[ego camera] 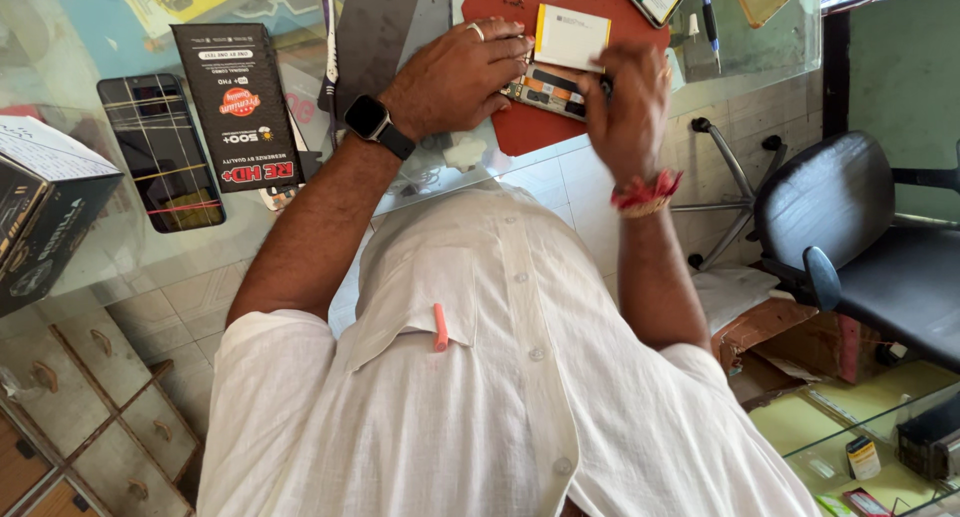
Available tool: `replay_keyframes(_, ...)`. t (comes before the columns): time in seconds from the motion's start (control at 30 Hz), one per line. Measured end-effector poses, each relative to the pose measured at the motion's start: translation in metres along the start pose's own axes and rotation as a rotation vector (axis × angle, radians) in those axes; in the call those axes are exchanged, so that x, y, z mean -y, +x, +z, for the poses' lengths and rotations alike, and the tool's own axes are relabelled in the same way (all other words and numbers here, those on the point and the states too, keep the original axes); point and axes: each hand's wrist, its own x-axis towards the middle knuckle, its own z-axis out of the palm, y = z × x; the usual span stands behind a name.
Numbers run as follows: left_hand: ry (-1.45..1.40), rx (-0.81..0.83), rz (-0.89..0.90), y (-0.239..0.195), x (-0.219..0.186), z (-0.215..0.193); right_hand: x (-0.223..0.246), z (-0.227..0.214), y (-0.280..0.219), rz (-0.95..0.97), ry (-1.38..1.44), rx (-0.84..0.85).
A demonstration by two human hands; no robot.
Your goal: The person replaces the battery in a disassembled smartphone, aligns and secures it, then connects a charging cable to a power bank and plugs it into the phone to test the repair.
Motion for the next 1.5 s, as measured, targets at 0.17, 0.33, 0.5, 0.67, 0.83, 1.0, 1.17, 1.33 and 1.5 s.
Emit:
replay_keyframes(0.17, 0.032, -0.033, 0.027, 0.0, -0.002, -0.005, -0.02, -0.006, 0.027, -0.067, -0.042, 0.198)
replay_keyframes(0.33, 0.037, -0.06, -0.04, -0.003, -0.007, -0.003, -0.012, -0.014, 0.043, -0.057, -0.008, 0.371)
replay_keyframes(0.5, 0.056, 0.011, -0.096, -0.002, -0.007, 0.002, -0.01, -0.014, 0.047, -0.018, -0.049, 0.401)
replay_keyframes(0.67, 0.208, -0.037, -0.073, -0.002, -0.009, 0.006, -0.014, -0.011, 0.044, -0.05, -0.057, 0.39)
replay_keyframes(0.83, 0.202, -0.064, -0.087, -0.005, -0.01, 0.009, -0.011, -0.011, 0.043, -0.091, -0.039, 0.342)
replay_keyframes(1.0, 0.234, -0.062, -0.077, -0.006, -0.014, 0.011, -0.003, -0.013, 0.041, -0.131, 0.025, 0.271)
replay_keyframes(1.17, 0.245, -0.058, -0.063, -0.006, -0.015, 0.004, -0.005, -0.01, 0.036, -0.142, 0.076, 0.238)
replay_keyframes(1.33, 0.208, -0.057, -0.087, -0.004, -0.017, 0.0, -0.008, -0.009, 0.026, -0.084, 0.101, 0.203)
replay_keyframes(1.5, 0.2, -0.059, -0.103, -0.005, -0.017, 0.001, -0.005, -0.011, 0.03, -0.147, 0.044, 0.19)
